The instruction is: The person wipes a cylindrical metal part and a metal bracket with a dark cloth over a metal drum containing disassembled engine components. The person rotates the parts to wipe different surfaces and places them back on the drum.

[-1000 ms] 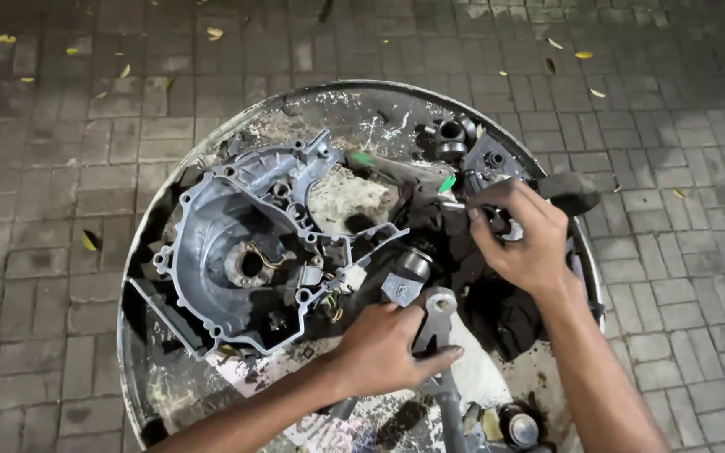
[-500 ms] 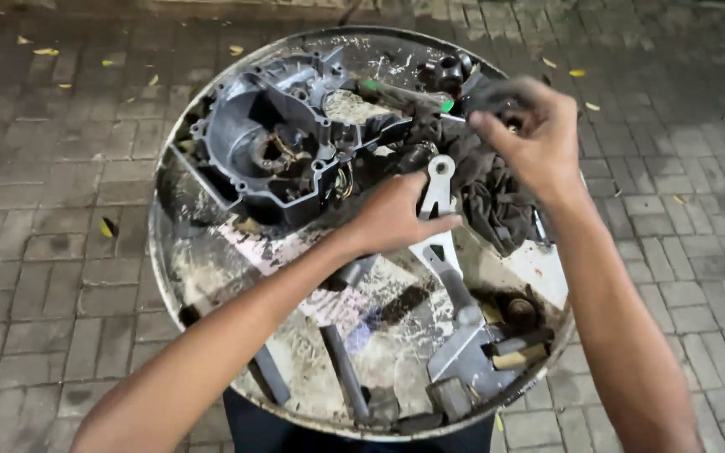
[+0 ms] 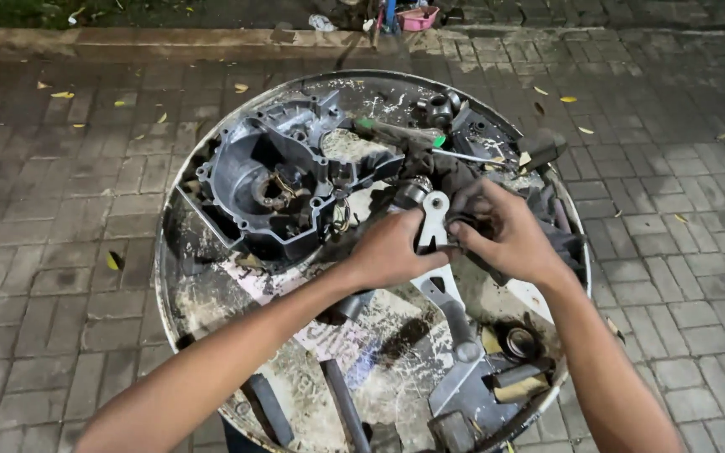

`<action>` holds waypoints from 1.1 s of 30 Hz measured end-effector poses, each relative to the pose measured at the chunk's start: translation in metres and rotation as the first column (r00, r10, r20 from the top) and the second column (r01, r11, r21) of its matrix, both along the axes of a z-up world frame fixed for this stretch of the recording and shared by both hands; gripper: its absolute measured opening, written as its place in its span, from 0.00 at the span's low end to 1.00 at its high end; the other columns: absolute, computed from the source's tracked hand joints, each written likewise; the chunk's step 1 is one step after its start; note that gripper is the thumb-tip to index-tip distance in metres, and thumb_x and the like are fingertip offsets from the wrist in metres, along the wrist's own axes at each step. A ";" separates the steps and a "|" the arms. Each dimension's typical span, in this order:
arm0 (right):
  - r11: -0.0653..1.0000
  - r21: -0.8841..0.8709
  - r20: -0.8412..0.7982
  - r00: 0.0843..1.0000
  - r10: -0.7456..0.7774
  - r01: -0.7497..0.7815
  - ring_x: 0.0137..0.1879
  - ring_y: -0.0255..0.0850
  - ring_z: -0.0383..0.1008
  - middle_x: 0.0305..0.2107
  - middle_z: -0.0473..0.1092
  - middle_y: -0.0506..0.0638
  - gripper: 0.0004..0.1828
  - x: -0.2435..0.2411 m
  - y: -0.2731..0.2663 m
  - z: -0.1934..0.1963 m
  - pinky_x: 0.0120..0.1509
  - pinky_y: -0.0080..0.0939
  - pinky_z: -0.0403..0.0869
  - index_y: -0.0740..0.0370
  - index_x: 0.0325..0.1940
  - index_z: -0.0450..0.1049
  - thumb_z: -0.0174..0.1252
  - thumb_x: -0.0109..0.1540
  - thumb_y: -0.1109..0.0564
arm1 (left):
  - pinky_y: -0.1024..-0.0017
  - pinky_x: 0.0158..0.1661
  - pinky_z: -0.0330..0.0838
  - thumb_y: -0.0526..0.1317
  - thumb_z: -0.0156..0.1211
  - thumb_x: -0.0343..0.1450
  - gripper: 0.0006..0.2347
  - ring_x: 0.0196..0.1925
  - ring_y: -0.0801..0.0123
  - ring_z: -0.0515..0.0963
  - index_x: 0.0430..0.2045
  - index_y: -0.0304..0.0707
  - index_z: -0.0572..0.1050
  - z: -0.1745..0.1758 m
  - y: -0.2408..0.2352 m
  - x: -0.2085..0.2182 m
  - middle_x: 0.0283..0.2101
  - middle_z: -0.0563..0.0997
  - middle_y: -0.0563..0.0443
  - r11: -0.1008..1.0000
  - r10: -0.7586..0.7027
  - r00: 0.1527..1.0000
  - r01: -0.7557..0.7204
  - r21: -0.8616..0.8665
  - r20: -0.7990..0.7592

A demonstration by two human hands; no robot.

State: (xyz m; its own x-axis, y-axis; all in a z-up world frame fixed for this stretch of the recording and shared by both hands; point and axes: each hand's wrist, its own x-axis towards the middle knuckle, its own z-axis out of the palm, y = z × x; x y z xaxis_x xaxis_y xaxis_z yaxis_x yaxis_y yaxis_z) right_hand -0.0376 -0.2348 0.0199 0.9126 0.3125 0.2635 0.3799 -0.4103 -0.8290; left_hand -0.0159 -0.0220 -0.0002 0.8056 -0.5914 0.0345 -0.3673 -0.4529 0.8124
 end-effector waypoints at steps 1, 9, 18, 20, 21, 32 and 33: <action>1.000 -0.005 -0.018 1.000 -0.001 0.001 0.36 0.54 0.79 0.34 0.77 0.65 0.10 0.002 -0.001 -0.002 0.38 0.59 0.77 0.66 0.50 0.71 0.58 0.64 0.64 | 0.55 0.32 0.71 0.58 0.62 0.64 0.20 0.34 0.45 0.81 0.24 0.38 0.71 -0.002 0.002 0.001 0.23 0.77 0.43 1.000 -0.012 1.000 0.012 0.020 0.005; 0.998 -0.051 0.021 1.000 -0.020 0.021 0.51 0.63 0.78 0.45 0.76 0.65 0.23 0.000 0.005 -0.007 0.44 0.67 0.79 0.66 0.65 0.64 0.55 0.65 0.65 | 0.54 0.34 0.72 0.58 0.63 0.64 0.21 0.36 0.43 0.82 0.25 0.36 0.71 -0.010 0.005 0.002 0.26 0.80 0.40 0.999 -0.046 0.999 0.047 -0.010 0.027; 0.999 0.049 0.030 0.999 -0.022 0.020 0.41 0.49 0.81 0.36 0.78 0.66 0.11 -0.008 0.008 -0.001 0.39 0.54 0.80 0.68 0.48 0.75 0.62 0.61 0.67 | 0.62 0.28 0.72 0.56 0.60 0.68 0.19 0.27 0.54 0.81 0.23 0.37 0.70 -0.015 0.006 -0.005 0.21 0.76 0.44 0.994 -0.061 0.994 0.069 -0.085 0.093; 0.994 0.105 -0.007 1.000 -0.011 0.011 0.40 0.43 0.79 0.35 0.79 0.64 0.10 -0.009 0.009 -0.004 0.40 0.51 0.80 0.69 0.45 0.76 0.63 0.60 0.69 | 0.57 0.29 0.71 0.56 0.61 0.65 0.19 0.31 0.47 0.81 0.25 0.37 0.70 -0.010 0.006 -0.004 0.23 0.77 0.43 0.996 -0.078 0.995 0.081 -0.048 0.061; 0.995 0.104 -0.007 1.000 -0.012 0.013 0.40 0.43 0.79 0.35 0.79 0.64 0.10 -0.011 0.009 -0.008 0.40 0.51 0.80 0.69 0.45 0.76 0.63 0.60 0.69 | 0.57 0.29 0.71 0.56 0.61 0.65 0.19 0.31 0.47 0.81 0.25 0.37 0.70 -0.013 0.004 -0.005 0.23 0.77 0.43 0.995 -0.079 0.995 0.082 -0.049 0.061; 0.995 0.084 -0.046 0.998 -0.046 0.050 0.33 0.36 0.72 0.21 0.74 0.55 0.06 0.001 0.020 -0.008 0.36 0.40 0.75 0.66 0.32 0.75 0.66 0.54 0.67 | 0.65 0.22 0.71 0.52 0.63 0.66 0.17 0.22 0.58 0.80 0.21 0.37 0.69 0.002 0.006 -0.005 0.18 0.77 0.45 0.985 -0.099 0.994 0.103 -0.138 0.034; 0.995 0.086 -0.050 0.998 -0.042 0.046 0.33 0.36 0.72 0.21 0.74 0.55 0.06 0.000 0.022 -0.004 0.36 0.40 0.75 0.66 0.32 0.75 0.66 0.54 0.67 | 0.65 0.22 0.71 0.52 0.63 0.66 0.17 0.22 0.58 0.80 0.21 0.37 0.69 -0.004 0.005 0.000 0.18 0.77 0.45 0.986 -0.095 0.995 0.099 -0.135 0.030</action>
State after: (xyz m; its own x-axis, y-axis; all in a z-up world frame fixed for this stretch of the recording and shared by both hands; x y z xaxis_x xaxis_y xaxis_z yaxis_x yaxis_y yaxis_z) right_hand -0.0380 -0.2129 0.0156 0.9373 0.2497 0.2432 0.3217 -0.3510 -0.8794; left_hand -0.0157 -0.0168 -0.0044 0.7427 -0.6551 0.1387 -0.4238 -0.2996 0.8548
